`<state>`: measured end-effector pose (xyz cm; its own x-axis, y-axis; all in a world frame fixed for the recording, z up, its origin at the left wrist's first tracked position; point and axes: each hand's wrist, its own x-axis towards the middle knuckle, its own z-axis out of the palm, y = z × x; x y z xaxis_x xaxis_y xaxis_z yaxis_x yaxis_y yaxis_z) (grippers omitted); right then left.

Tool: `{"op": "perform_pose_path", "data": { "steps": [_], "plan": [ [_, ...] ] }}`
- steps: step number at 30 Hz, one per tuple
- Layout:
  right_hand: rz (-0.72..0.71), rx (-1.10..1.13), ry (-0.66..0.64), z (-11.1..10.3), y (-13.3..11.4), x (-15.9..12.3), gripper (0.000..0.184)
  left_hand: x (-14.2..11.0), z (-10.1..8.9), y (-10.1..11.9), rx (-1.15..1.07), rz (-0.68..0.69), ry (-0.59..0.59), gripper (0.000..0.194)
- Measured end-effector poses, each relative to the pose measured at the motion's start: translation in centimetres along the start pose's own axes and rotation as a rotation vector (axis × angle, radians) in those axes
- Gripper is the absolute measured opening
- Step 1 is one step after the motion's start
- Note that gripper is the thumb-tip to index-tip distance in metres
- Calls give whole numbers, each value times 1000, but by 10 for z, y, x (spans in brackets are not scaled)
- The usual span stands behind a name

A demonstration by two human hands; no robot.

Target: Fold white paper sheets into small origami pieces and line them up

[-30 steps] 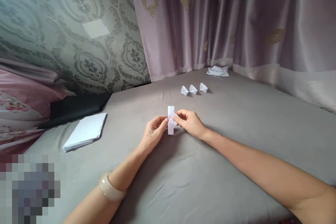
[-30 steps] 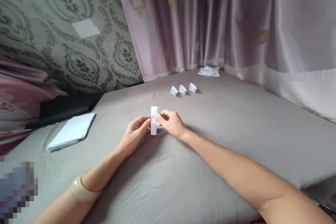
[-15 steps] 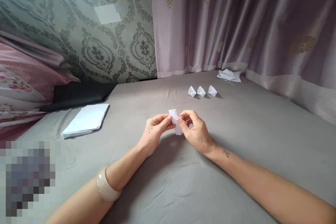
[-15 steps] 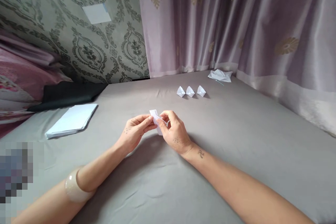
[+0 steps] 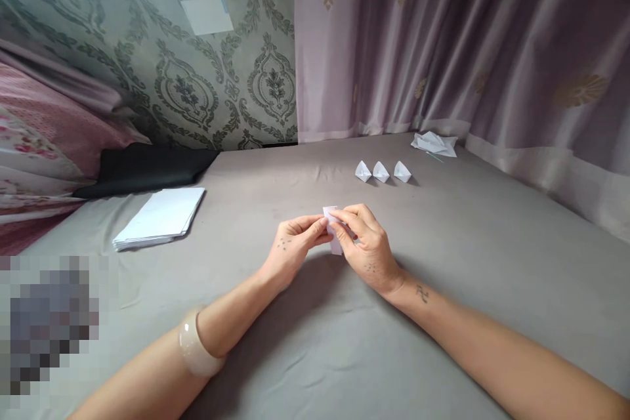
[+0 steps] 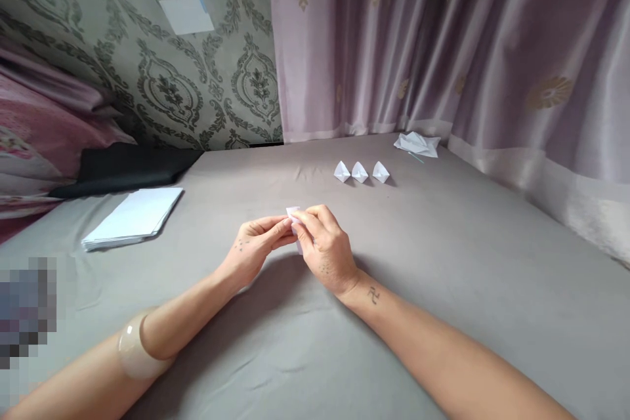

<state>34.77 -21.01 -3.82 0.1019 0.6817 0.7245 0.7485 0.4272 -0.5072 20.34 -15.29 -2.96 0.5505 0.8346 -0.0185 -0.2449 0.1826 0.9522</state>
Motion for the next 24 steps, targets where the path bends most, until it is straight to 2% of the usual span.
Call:
{"op": "perform_pose_path", "data": {
  "steps": [9, 24],
  "plan": [
    [-66, -68, 24, 3, -2, 1, 31, 0, 0, 0, 2, 22, -18, 30],
    [76, -49, 1, 6, -12, 11, 17, -1, 2, 6, -26, 51, -77, 34]
  ]
}}
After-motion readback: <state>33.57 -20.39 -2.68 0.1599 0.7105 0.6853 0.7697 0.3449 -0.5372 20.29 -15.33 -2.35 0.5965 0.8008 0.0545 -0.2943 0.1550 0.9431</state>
